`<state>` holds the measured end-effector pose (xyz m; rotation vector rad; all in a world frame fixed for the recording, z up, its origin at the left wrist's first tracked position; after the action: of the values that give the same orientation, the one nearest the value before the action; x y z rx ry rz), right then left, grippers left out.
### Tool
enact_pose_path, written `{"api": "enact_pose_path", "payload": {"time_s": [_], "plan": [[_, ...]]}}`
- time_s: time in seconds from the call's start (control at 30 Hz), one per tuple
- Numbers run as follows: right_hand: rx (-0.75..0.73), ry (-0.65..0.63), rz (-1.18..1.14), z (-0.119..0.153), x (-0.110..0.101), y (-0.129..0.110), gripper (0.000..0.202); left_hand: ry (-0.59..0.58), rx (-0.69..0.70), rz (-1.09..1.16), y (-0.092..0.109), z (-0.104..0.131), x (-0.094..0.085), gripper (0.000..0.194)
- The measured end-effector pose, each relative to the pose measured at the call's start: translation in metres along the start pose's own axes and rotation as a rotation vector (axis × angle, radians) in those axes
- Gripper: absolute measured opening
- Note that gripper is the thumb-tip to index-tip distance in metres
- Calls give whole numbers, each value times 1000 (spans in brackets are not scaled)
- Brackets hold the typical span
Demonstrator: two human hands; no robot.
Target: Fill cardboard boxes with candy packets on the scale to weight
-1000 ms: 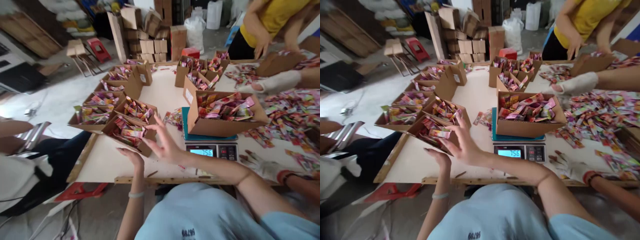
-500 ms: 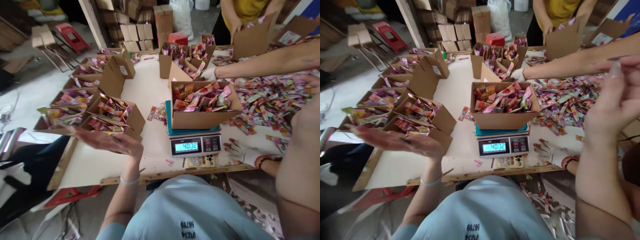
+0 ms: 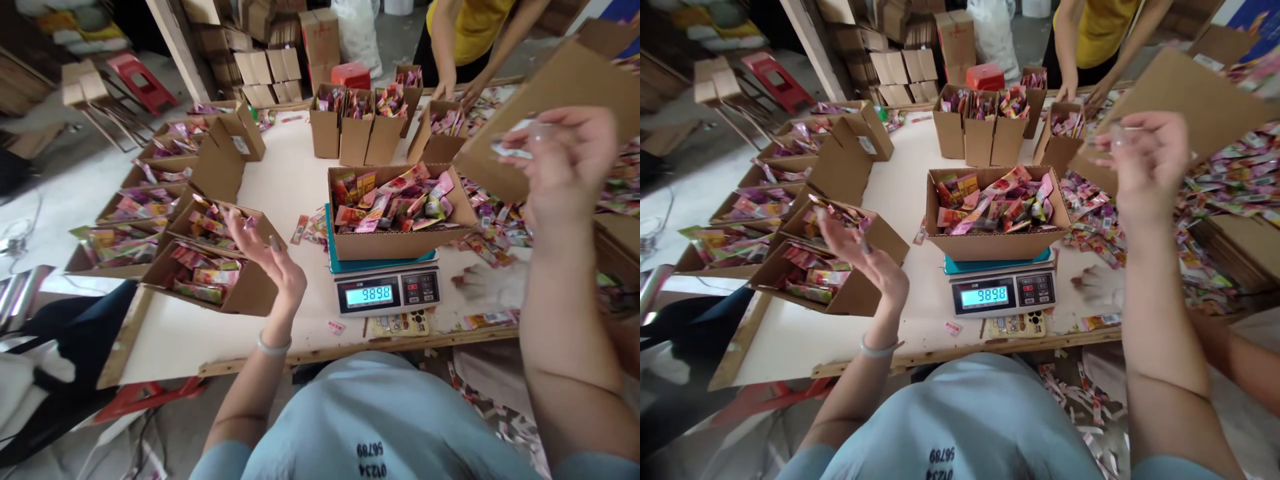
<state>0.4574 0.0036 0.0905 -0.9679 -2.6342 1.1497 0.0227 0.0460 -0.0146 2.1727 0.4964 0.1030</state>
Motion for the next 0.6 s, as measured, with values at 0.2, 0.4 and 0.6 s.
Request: {"api": "enact_pose_path", "payload": {"time_s": [0.2,0.4,0.6], "plan": [[251,-100,135,-9,30,4,20,-179,-146,41,-39,52,32,83],[12,-439,429,-16,65,-72,19,-174,-91,26,-46,56,30,76],[-15,-523,449,-22,78,-98,22,-141,-79,34,-44,52,26,75]]}}
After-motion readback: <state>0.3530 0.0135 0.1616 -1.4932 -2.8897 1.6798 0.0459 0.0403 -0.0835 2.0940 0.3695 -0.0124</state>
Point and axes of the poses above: each hand's wrist, its own z-axis away from the middle knuckle, its own x-axis out of the palm, y = z × x, the point moved 6 cm from there along -z, towards the middle knuckle, and after that the axes turned 4 degrees about -y, right-handed, at the moved point
